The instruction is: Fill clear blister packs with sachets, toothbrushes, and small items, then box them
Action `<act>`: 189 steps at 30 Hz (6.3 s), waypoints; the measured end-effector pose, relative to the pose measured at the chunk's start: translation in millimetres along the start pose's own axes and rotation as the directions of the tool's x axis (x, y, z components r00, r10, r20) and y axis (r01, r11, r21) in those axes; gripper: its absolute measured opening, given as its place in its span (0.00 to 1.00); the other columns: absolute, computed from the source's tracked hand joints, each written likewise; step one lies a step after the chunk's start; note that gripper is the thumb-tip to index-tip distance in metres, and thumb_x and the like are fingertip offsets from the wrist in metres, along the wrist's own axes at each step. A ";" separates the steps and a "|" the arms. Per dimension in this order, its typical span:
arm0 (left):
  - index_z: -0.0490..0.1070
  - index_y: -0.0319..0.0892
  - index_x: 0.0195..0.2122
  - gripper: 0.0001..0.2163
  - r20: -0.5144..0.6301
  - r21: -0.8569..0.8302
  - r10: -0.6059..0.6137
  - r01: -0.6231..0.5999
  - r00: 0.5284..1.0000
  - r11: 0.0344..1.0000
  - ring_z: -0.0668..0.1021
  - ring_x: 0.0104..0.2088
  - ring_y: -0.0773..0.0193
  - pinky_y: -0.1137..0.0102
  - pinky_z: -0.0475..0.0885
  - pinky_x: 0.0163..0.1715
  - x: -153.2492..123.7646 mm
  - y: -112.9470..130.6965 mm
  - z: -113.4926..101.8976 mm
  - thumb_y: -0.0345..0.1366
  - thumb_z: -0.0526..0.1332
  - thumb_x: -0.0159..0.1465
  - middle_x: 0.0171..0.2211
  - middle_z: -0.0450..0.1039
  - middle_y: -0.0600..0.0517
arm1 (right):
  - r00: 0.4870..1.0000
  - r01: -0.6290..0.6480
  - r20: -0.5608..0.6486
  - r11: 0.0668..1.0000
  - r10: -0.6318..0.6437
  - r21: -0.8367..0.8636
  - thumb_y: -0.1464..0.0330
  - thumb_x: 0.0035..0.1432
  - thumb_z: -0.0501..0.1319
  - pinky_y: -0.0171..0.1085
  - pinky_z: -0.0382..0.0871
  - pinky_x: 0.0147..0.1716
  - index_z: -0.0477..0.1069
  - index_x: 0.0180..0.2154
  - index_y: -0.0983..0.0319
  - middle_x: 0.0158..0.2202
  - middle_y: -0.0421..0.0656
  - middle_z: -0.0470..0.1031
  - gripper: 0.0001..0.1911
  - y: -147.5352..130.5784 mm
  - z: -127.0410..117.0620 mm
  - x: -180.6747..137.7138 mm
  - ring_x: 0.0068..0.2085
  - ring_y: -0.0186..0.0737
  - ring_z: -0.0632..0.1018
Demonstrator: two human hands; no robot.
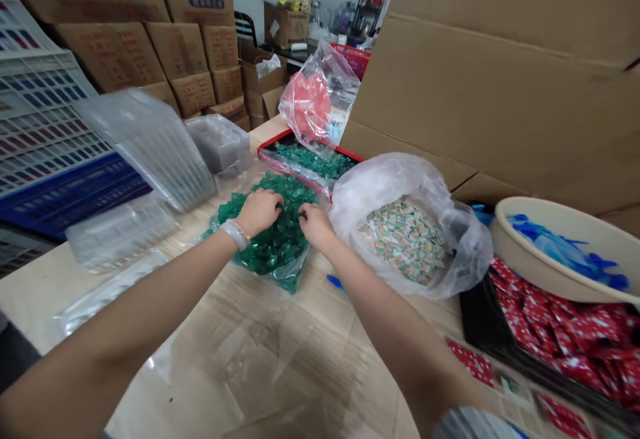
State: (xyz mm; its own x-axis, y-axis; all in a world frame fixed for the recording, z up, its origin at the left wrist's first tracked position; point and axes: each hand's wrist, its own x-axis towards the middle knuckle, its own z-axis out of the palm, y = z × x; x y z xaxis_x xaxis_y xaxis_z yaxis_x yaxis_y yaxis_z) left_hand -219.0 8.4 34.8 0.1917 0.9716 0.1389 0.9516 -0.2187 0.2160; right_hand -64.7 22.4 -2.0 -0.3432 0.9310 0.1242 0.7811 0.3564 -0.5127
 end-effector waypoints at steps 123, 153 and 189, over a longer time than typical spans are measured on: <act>0.70 0.36 0.33 0.12 0.708 -0.645 0.159 0.722 0.688 -0.250 0.74 0.35 0.67 0.72 0.66 0.39 -183.2 184.8 45.3 0.24 0.59 0.46 0.33 0.73 0.49 | 0.985 -0.170 -0.006 0.982 0.170 -0.082 0.74 0.54 0.51 0.42 0.66 0.40 0.70 0.37 0.66 0.36 0.51 0.70 0.11 39.9 -46.6 -283.9 0.39 0.44 0.70; 0.74 0.38 0.35 0.10 0.458 -0.888 0.205 0.435 0.865 0.148 0.74 0.27 0.68 0.73 0.69 0.30 -209.4 205.6 34.8 0.29 0.57 0.52 0.26 0.74 0.51 | 0.711 -0.189 0.095 0.060 0.696 0.980 0.61 0.42 0.64 0.32 0.61 0.20 0.64 0.24 0.63 0.19 0.36 0.66 0.13 -3.8 -46.3 -320.9 0.20 0.29 0.66; 0.65 0.39 0.31 0.05 0.483 -0.853 0.184 0.413 0.856 0.320 0.70 0.23 0.70 0.74 0.64 0.24 -216.6 202.2 39.7 0.31 0.52 0.56 0.22 0.67 0.55 | 0.904 -0.264 -0.083 0.702 0.419 0.662 0.67 0.53 0.55 0.35 0.66 0.36 0.69 0.37 0.60 0.34 0.43 0.71 0.09 -1.4 -60.8 -337.6 0.36 0.35 0.72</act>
State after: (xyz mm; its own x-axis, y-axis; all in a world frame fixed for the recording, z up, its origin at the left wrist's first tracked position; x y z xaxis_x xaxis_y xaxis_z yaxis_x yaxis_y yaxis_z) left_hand -58.6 -242.7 10.0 0.4549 0.8354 -0.3083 0.1789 0.2535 0.9507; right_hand 81.8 -287.7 8.5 0.0599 0.9977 -0.0319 0.2938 -0.0482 -0.9547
